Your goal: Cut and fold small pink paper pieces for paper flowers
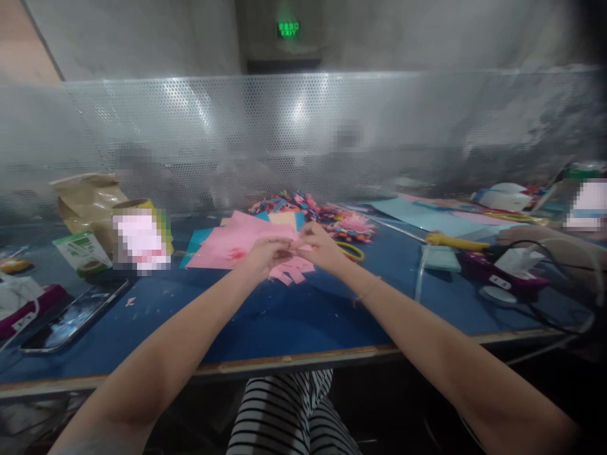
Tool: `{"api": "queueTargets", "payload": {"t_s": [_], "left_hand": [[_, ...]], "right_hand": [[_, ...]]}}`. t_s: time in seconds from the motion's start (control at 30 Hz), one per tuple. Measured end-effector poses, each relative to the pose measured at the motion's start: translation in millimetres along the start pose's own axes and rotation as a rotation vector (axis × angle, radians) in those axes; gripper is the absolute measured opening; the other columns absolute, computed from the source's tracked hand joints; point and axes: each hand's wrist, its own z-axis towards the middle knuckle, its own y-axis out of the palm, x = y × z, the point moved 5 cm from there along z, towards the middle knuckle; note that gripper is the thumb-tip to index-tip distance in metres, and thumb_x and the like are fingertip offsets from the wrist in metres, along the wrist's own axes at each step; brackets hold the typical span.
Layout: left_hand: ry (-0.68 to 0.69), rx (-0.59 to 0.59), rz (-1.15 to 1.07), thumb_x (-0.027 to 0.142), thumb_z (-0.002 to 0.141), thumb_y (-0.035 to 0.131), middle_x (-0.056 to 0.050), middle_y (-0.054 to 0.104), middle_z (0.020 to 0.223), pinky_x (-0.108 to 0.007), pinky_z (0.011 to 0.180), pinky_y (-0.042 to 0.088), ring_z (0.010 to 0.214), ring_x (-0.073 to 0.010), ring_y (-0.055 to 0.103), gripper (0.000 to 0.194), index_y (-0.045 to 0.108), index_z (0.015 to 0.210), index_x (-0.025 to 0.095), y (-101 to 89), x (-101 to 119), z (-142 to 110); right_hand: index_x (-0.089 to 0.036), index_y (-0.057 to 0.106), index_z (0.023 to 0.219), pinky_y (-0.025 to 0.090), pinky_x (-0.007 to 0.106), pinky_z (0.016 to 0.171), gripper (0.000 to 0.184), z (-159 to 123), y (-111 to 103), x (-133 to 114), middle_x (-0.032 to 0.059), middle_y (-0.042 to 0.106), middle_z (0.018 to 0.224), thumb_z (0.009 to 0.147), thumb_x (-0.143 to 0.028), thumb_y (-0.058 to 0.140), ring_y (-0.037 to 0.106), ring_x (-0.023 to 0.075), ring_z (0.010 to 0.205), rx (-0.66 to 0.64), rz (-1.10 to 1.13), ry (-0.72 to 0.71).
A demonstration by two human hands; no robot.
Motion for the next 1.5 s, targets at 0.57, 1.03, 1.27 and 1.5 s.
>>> {"api": "queueTargets", "payload": {"t_s": [0.57, 1.03, 1.27, 1.5], "left_hand": [[0.084, -0.071, 0.016, 0.017, 0.053, 0.068, -0.006, 0.064, 0.067, -0.031, 0.073, 0.045, 0.063, -0.0127, 0.06, 0.024, 0.062, 0.076, 0.01, 2.6, 1, 1], [0.066, 0.044, 0.071, 0.015, 0.049, 0.068, -0.004, 0.062, 0.057, -0.031, 0.068, 0.046, 0.056, -0.0121, 0.059, 0.022, 0.061, 0.07, 0.01, 1.4, 5, -1], [0.136, 0.108, 0.093, 0.011, 0.052, 0.064, -0.003, 0.061, 0.055, -0.031, 0.067, 0.047, 0.054, -0.0115, 0.058, 0.022, 0.061, 0.074, 0.009, 2.5, 7, -3], [0.175, 0.124, 0.073, 0.011, 0.052, 0.063, -0.002, 0.061, 0.055, -0.032, 0.069, 0.047, 0.055, -0.0115, 0.058, 0.023, 0.06, 0.074, 0.009, 2.0, 12, -5]], "right_hand": [[-0.019, 0.065, 0.074, 0.039, 0.026, 0.063, 0.012, 4, -2, 5, 0.0024, 0.046, 0.075, 0.073, -0.02, 0.053, 0.046, 0.0119, 0.072, -0.049, -0.016, 0.139], [-0.018, 0.06, 0.071, 0.038, 0.027, 0.062, 0.007, 4, -3, 1, 0.0014, 0.05, 0.07, 0.073, -0.021, 0.053, 0.047, 0.0115, 0.067, -0.047, -0.003, -0.006], [-0.017, 0.059, 0.068, 0.038, 0.026, 0.061, 0.009, 6, -3, -3, 0.0011, 0.046, 0.069, 0.073, -0.019, 0.052, 0.045, 0.011, 0.066, -0.041, -0.034, 0.05], [-0.017, 0.058, 0.064, 0.041, 0.026, 0.061, 0.008, 7, -1, -3, 0.002, 0.051, 0.071, 0.071, -0.018, 0.054, 0.048, 0.0114, 0.067, 0.047, 0.005, 0.128]]}}
